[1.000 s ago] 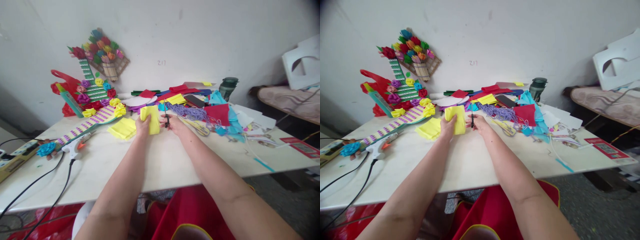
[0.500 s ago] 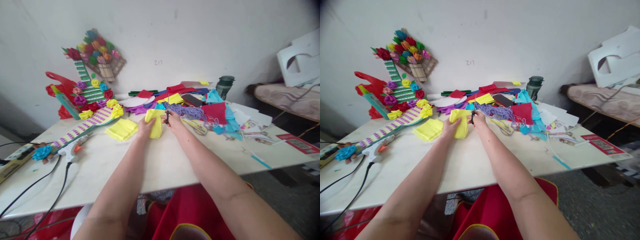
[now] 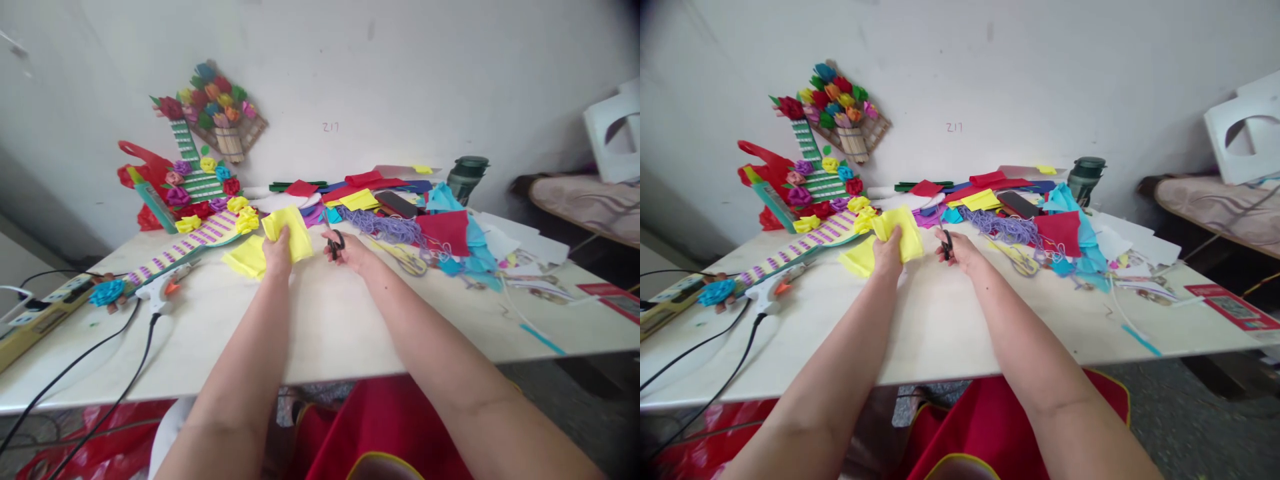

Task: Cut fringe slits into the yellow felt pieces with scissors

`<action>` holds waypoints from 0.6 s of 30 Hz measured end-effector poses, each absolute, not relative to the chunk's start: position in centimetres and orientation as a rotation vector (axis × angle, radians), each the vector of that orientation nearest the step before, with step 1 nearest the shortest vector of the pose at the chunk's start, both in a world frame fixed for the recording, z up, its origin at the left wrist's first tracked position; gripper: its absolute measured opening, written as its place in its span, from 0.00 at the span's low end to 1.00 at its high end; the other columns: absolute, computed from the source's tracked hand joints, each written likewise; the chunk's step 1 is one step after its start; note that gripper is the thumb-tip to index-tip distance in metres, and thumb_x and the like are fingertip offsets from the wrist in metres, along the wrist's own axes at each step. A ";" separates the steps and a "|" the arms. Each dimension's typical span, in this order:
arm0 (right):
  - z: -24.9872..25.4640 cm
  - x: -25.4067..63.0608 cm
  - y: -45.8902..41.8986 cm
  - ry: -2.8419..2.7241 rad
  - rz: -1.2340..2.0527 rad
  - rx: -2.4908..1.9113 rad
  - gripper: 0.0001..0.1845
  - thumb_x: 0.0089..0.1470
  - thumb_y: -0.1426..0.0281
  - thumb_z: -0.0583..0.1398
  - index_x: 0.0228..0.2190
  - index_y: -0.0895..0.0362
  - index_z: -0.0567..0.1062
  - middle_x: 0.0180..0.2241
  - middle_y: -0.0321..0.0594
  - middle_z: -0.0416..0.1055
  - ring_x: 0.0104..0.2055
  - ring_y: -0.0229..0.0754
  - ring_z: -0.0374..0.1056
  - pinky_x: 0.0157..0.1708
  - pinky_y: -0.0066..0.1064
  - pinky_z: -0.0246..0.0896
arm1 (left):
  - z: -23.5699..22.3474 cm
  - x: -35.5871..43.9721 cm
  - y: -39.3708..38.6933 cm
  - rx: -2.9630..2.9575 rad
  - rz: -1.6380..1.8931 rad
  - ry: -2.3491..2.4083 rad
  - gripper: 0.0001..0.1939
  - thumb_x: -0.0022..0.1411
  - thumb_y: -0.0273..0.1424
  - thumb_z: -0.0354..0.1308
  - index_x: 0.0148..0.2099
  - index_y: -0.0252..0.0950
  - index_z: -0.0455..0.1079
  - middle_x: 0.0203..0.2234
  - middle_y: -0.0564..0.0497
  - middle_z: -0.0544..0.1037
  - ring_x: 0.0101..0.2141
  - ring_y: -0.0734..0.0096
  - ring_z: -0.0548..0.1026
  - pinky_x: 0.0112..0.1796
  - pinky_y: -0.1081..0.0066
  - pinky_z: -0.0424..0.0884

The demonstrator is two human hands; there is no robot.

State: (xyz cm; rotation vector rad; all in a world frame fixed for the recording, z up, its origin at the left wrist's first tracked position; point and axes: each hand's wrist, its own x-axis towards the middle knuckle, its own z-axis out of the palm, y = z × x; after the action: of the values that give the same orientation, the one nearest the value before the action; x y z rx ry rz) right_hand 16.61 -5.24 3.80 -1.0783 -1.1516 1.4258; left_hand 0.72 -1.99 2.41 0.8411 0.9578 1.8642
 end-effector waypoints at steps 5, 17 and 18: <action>3.4 16.5 -5.6 -1.376 1.692 -0.927 0.21 0.53 0.56 0.54 0.40 0.60 0.69 0.22 0.38 0.70 0.19 0.35 0.66 0.14 0.23 0.58 | 2.6 -0.1 -1.6 0.661 1.945 0.893 0.21 0.48 0.34 0.63 0.45 0.32 0.68 0.42 0.42 0.74 0.39 0.65 0.74 0.38 0.68 0.71; 3.4 16.1 -6.4 -1.600 1.701 -0.877 0.24 0.49 0.54 0.55 0.37 0.61 0.70 0.20 0.36 0.67 0.18 0.34 0.64 0.12 0.21 0.53 | 3.0 -0.8 -1.7 0.521 2.013 0.856 0.19 0.52 0.30 0.60 0.47 0.31 0.67 0.47 0.40 0.71 0.41 0.64 0.74 0.39 0.67 0.71; 3.3 16.1 -6.4 -1.621 1.690 -0.884 0.24 0.48 0.53 0.56 0.37 0.61 0.70 0.20 0.36 0.67 0.18 0.33 0.64 0.12 0.21 0.52 | 3.0 -0.8 -1.7 0.527 2.016 0.862 0.19 0.52 0.30 0.59 0.47 0.31 0.66 0.47 0.41 0.71 0.41 0.64 0.74 0.39 0.68 0.71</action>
State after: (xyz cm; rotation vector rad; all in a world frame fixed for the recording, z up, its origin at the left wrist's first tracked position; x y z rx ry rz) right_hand 16.12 -6.39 3.30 -0.8845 -1.6212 1.6899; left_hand -0.84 -1.70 2.97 0.5272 0.8624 2.0163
